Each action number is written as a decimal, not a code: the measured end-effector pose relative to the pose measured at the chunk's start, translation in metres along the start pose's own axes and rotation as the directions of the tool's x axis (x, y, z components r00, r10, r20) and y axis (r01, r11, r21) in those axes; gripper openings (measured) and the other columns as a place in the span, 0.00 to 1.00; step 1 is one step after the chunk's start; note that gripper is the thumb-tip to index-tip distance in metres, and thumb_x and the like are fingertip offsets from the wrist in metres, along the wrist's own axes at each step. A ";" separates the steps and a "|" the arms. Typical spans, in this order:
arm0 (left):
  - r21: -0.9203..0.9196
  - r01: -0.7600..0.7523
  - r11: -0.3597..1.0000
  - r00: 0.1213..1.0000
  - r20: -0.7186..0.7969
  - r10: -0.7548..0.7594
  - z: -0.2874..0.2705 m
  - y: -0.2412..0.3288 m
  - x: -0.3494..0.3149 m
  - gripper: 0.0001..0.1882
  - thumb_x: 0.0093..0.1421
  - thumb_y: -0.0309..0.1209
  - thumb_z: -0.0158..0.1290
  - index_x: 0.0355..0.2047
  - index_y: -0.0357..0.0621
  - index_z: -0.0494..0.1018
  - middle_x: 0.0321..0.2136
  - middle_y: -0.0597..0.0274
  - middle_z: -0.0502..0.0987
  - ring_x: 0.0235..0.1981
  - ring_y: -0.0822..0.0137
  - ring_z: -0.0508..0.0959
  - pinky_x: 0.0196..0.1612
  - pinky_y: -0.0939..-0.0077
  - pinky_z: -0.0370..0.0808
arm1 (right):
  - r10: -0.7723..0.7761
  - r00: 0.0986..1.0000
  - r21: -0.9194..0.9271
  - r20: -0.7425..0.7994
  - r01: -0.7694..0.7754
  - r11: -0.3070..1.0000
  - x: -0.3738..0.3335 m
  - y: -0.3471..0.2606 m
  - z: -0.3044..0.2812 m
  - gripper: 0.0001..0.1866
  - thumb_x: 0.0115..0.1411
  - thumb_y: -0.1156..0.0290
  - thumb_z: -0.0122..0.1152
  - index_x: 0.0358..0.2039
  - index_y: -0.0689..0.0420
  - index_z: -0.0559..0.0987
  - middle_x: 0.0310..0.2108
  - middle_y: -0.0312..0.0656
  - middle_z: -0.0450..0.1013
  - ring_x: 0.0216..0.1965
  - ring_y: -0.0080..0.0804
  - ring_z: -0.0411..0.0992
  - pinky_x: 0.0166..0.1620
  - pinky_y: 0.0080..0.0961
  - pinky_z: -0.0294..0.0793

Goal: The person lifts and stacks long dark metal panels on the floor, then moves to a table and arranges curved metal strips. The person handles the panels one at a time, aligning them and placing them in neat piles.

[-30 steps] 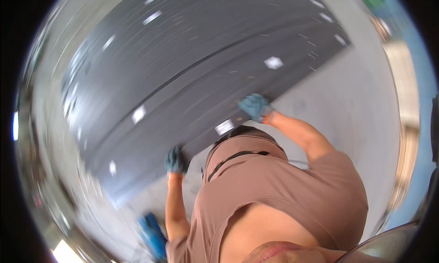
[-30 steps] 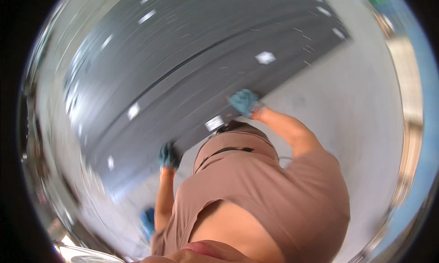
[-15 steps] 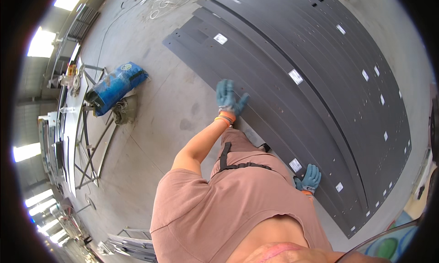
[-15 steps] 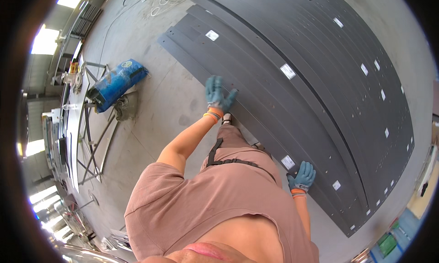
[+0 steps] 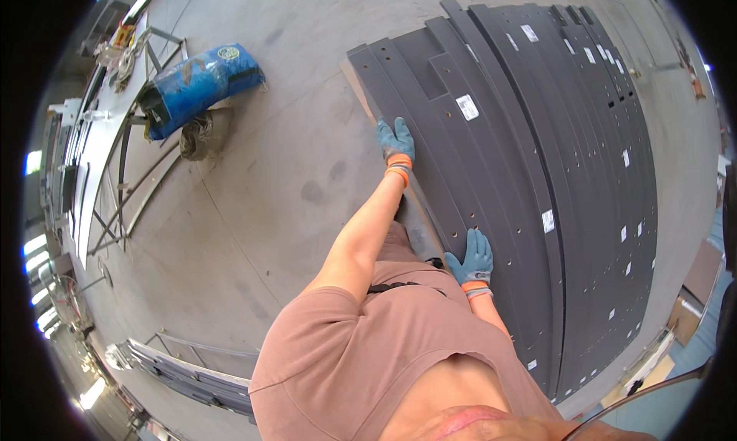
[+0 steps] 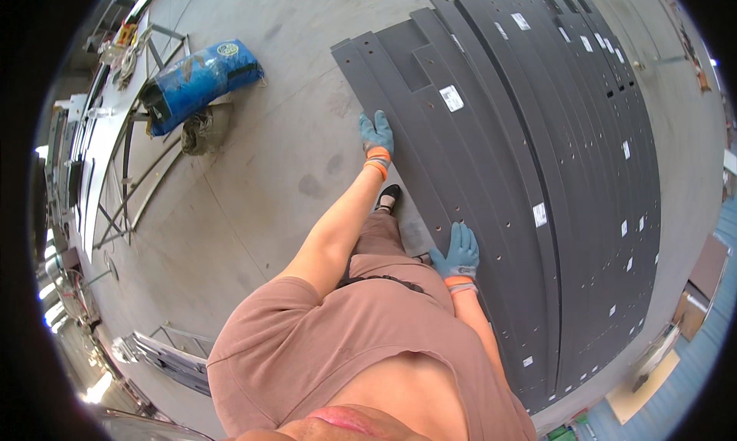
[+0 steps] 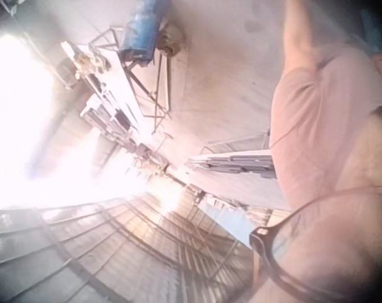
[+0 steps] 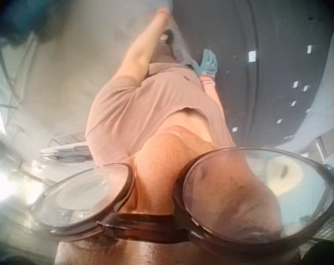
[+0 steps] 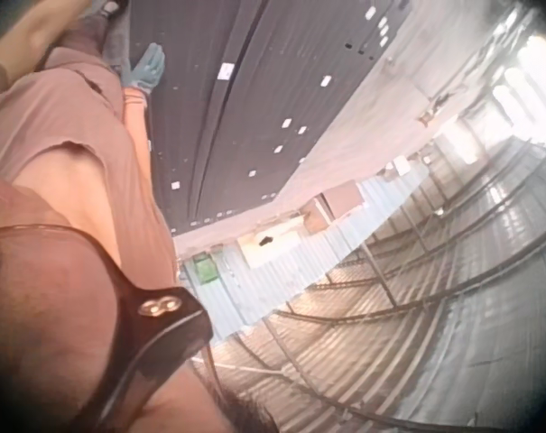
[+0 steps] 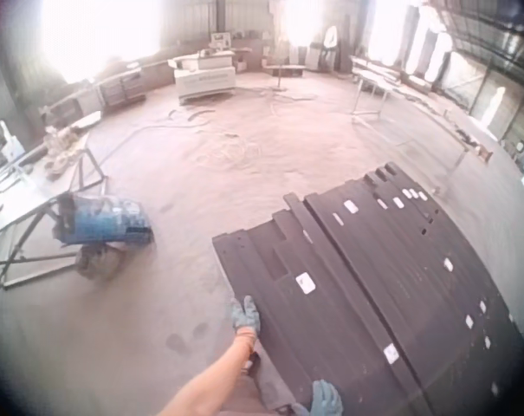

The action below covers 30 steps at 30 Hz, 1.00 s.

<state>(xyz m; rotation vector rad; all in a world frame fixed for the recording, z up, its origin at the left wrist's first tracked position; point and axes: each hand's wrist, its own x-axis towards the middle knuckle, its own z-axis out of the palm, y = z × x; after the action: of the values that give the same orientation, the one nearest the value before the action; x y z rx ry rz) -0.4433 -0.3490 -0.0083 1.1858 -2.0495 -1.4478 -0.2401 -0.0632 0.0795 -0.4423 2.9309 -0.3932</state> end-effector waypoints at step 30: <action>-0.223 -0.008 0.975 0.992 -0.121 -0.019 0.014 0.009 0.012 0.27 0.70 0.31 0.51 0.65 0.28 0.64 0.64 0.38 0.69 0.66 0.45 0.69 0.70 0.61 0.63 | 0.176 0.948 -0.255 0.267 -0.107 0.961 0.044 -0.018 0.011 0.56 0.43 0.52 0.81 0.69 0.58 0.63 0.60 0.53 0.67 0.59 0.54 0.67 0.60 0.48 0.71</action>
<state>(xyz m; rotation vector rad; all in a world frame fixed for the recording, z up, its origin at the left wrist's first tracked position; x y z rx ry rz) -0.4636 -0.3499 -0.0082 1.1577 -1.7516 -1.5217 -0.2748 -0.0960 0.0691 -0.2834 2.7080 0.0417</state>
